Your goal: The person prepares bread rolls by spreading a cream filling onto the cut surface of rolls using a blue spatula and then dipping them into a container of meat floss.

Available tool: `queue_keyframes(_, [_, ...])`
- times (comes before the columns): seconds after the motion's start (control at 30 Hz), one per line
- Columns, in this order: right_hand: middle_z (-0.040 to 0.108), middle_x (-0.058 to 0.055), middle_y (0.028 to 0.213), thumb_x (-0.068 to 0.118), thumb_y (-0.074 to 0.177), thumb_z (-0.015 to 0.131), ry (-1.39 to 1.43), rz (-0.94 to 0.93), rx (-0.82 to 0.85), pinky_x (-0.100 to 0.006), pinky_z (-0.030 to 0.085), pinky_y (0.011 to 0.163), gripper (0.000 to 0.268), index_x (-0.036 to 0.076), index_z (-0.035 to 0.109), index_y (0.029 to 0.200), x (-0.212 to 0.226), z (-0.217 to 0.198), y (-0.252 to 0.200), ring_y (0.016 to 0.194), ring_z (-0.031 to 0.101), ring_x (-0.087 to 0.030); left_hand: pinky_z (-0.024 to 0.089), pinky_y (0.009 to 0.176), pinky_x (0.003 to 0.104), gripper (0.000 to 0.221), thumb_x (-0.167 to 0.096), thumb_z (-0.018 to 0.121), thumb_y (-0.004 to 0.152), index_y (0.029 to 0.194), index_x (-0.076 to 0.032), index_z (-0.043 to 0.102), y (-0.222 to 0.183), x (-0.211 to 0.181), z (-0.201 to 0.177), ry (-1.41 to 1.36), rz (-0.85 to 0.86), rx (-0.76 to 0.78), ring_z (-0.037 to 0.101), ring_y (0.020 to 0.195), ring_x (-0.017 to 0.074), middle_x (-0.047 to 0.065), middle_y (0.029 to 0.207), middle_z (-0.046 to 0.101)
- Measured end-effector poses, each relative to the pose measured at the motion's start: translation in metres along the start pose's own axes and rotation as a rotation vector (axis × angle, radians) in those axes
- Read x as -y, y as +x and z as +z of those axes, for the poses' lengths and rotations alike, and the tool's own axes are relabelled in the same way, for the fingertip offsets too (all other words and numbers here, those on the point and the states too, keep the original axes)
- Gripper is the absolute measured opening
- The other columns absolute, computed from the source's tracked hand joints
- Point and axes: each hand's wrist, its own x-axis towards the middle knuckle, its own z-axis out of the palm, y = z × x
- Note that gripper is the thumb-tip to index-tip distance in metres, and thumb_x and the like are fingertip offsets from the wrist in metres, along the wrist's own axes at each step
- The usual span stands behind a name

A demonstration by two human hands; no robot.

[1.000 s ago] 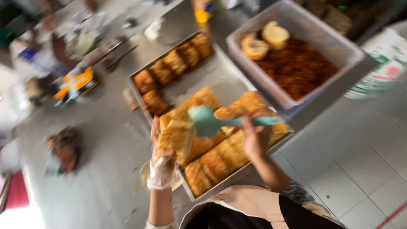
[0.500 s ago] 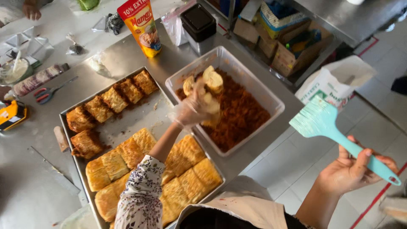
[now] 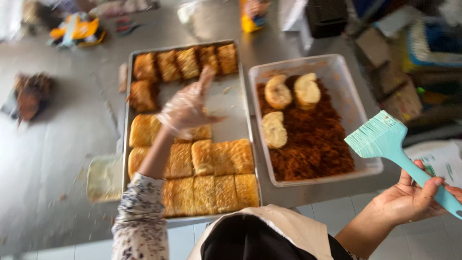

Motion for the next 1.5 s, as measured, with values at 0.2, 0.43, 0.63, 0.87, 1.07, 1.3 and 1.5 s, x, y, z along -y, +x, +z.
queue_keyframes(0.2, [0.056,-0.005,0.102,0.002,0.12,0.058,-0.062,0.02,0.212,-0.043,0.071,0.103,0.016,0.012,0.046,0.121,-0.034,0.021,-0.002,0.104,0.072,-0.03,0.014,0.122,0.051,0.126,-0.079,0.069,0.08,0.152,-0.013,-0.009,-0.014,0.036,0.032,0.37,-0.047,0.292,0.016,0.15,0.0299,0.014,0.165,0.007])
queue_keyframes(0.43, [0.057,-0.006,0.109,0.0,0.12,0.058,-0.082,0.038,0.168,-0.043,0.069,0.102,0.019,0.015,0.047,0.125,-0.044,0.002,-0.003,0.108,0.073,-0.031,0.03,0.119,0.044,0.12,-0.052,0.067,0.085,0.166,-0.017,-0.015,0.014,0.026,0.038,0.476,-0.115,0.46,0.036,0.144,0.0299,0.02,0.163,0.024])
queue_keyframes(0.63, [0.059,-0.013,0.122,0.001,0.121,0.057,-0.004,0.085,0.097,-0.045,0.065,0.105,0.022,0.014,0.044,0.134,-0.047,-0.01,-0.003,0.108,0.07,-0.031,0.061,0.084,0.035,0.114,-0.031,0.062,0.08,0.166,-0.015,-0.012,0.08,0.076,0.085,0.545,0.012,0.206,0.064,0.109,0.0291,0.026,0.148,0.041])
queue_keyframes(0.87, [0.057,-0.009,0.115,0.001,0.118,0.054,-0.012,0.066,0.156,-0.044,0.065,0.105,0.018,0.011,0.044,0.129,-0.029,-0.005,-0.011,0.107,0.068,-0.03,0.062,0.066,0.027,0.113,-0.002,0.062,0.08,0.166,-0.02,-0.01,0.091,0.058,0.085,0.246,-0.058,0.23,0.064,0.095,0.0264,0.019,0.131,0.054])
queue_keyframes(1.07, [0.055,-0.005,0.101,-0.002,0.119,0.058,0.048,0.199,0.194,-0.044,0.068,0.099,0.024,0.011,0.04,0.127,-0.012,0.041,-0.041,0.099,0.069,-0.029,0.056,0.089,0.033,0.116,-0.018,0.091,0.063,0.157,-0.01,0.023,0.028,0.08,0.065,-0.272,0.119,-0.449,0.06,0.11,0.0272,0.013,0.128,0.057])
queue_keyframes(1.3, [0.061,-0.012,0.102,-0.006,0.117,0.063,0.297,0.441,0.239,-0.045,0.068,0.092,0.027,0.006,0.041,0.128,-0.016,0.14,-0.1,0.096,0.075,-0.035,0.057,0.112,0.036,0.107,-0.02,0.096,0.066,0.152,-0.007,0.033,-0.133,0.17,0.089,-0.944,-0.026,-0.921,0.062,0.128,0.0241,0.013,0.141,0.057])
queue_keyframes(1.5, [0.067,-0.014,0.102,0.002,0.115,0.063,0.368,0.596,0.442,-0.039,0.069,0.081,0.019,0.007,0.047,0.123,-0.004,0.259,-0.228,0.097,0.075,-0.036,0.058,0.101,0.036,0.088,-0.015,0.088,0.08,0.153,-0.01,0.04,-0.281,0.279,0.14,-1.664,0.029,-1.125,0.058,0.123,0.0229,0.008,0.133,0.056])
